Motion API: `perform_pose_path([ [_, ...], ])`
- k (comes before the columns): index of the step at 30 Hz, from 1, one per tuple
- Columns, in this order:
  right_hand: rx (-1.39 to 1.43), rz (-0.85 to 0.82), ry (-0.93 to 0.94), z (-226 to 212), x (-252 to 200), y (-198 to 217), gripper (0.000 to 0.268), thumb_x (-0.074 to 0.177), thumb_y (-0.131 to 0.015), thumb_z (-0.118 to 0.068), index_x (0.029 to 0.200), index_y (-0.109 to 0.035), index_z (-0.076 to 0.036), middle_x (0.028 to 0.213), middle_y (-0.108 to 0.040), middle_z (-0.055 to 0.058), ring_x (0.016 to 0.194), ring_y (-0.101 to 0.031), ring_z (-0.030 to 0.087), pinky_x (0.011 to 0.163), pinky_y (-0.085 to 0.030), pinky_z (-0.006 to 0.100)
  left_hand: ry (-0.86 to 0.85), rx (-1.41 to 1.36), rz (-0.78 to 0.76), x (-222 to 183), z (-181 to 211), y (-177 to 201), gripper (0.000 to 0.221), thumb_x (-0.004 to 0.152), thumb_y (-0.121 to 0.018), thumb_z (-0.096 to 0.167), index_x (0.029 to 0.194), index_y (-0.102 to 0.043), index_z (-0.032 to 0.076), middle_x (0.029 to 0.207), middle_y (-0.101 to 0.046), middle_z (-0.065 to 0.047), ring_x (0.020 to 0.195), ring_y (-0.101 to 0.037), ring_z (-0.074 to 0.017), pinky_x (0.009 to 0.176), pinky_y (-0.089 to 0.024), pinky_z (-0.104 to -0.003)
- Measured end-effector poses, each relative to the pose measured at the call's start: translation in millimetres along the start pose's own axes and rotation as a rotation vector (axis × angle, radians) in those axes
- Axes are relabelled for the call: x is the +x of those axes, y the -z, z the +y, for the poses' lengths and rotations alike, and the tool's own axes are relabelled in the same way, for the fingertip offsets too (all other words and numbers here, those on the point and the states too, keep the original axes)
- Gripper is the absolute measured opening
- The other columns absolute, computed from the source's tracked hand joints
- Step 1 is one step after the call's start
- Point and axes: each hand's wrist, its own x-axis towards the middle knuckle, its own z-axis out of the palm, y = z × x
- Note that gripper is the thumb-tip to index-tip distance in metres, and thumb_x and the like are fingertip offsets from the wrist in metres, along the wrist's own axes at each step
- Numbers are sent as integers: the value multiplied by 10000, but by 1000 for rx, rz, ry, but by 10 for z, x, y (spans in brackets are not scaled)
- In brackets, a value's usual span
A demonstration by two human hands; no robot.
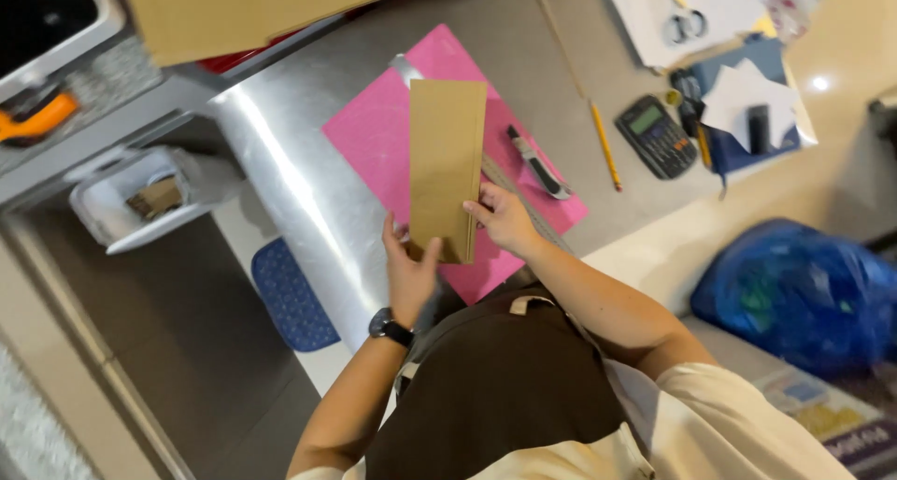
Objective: Measuring and cutting cardboard pieces using a ruler, pencil, and utility knife on a cutting mat.
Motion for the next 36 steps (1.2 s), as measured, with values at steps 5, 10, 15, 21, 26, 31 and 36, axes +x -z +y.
perform_pose_path([
  [5,165,156,-75,39,-276,238,178,960,-749,-164,1097,-710,-56,808,-725,88,619,-668,156,550,-523,266,104,-80,-120,199,-607,-98,263,993,-701,254,1192,-684,84,920,-685,-106,863,-677,-261,737,-579,-408],
  [10,374,169,-364,234,-649,249,555,944,-765,-120,1405,-510,54,1236,-578,209,786,-731,241,670,-651,377,303,-495,-148,192,-797,-466,297,996,-688,152,1264,-586,77,951,-630,-64,753,-635,-169,661,-645,-350],
  [15,321,327,-160,577,-485,569,418,983,-685,-65,1358,-555,66,1025,-659,135,662,-750,225,516,-630,285,187,-402,-376,188,-815,-630,346,997,-694,136,1317,-594,51,1028,-705,-128,862,-710,-197,734,-615,-348],
  [21,187,652,41,526,10,1767,284,1012,-666,-79,1287,-645,-14,870,-659,31,587,-651,100,482,-532,227,188,-282,-417,165,-143,-403,426,981,-715,292,1340,-628,81,1138,-740,-173,953,-749,-235,836,-592,-338],
  [26,130,723,120,329,774,3080,282,1056,-623,-92,1335,-609,-53,893,-628,7,585,-615,104,474,-510,200,233,-100,-290,284,-568,-406,385,974,-712,333,1292,-676,118,1152,-731,-166,1007,-728,-276,900,-570,-391],
  [31,-655,984,13,370,1451,3692,707,1050,-842,-376,1537,-412,-100,1407,-420,217,1373,-524,358,1135,-502,410,288,116,-149,288,-520,-742,382,977,-672,428,1282,-666,199,1186,-734,-94,1121,-698,-296,980,-534,-441],
  [36,-1203,395,84,-27,1488,2495,460,966,-667,-591,1182,-687,-186,1257,-557,66,1256,-525,331,1012,-400,577,10,222,-97,302,-130,-1307,368,964,-703,324,1268,-665,121,1144,-715,-135,1115,-689,-348,942,-558,-459],
])
